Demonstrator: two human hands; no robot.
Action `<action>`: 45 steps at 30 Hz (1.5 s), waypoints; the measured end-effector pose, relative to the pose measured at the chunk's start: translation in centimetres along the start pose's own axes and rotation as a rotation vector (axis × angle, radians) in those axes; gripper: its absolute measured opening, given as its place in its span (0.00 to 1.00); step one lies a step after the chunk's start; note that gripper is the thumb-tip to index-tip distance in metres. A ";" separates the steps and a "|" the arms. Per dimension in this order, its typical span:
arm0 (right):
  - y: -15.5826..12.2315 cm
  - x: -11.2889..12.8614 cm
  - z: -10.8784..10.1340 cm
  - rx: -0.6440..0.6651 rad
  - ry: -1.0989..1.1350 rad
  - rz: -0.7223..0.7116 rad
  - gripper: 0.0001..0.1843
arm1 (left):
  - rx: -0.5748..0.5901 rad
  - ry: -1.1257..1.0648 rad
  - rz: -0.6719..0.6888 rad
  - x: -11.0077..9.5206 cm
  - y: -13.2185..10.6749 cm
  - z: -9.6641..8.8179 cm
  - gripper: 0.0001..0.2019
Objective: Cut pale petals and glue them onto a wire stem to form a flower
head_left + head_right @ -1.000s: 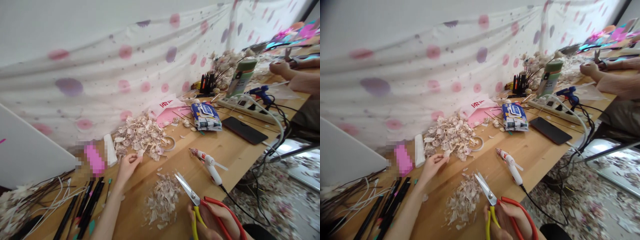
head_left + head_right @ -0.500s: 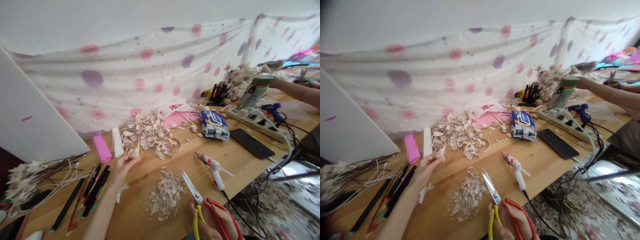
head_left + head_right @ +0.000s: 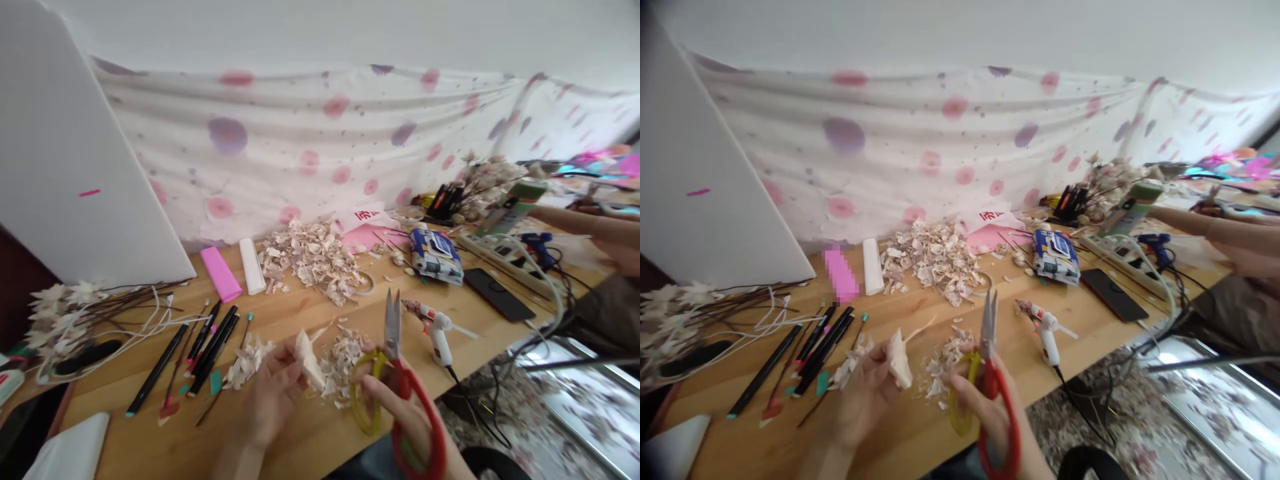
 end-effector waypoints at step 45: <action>-2.5 0.7 6.2 -0.202 -0.176 -0.316 0.17 | -0.120 0.386 -0.005 -0.3 -3.8 -0.9 0.11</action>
Point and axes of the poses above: each hand's wrist, its own y-axis towards the middle knuckle, its own z-axis out of the palm, x = y × z, the point moved 5 cm from there along y, towards the middle knuckle, and after that the axes turned 11 degrees about z, right-handed, at the moved point
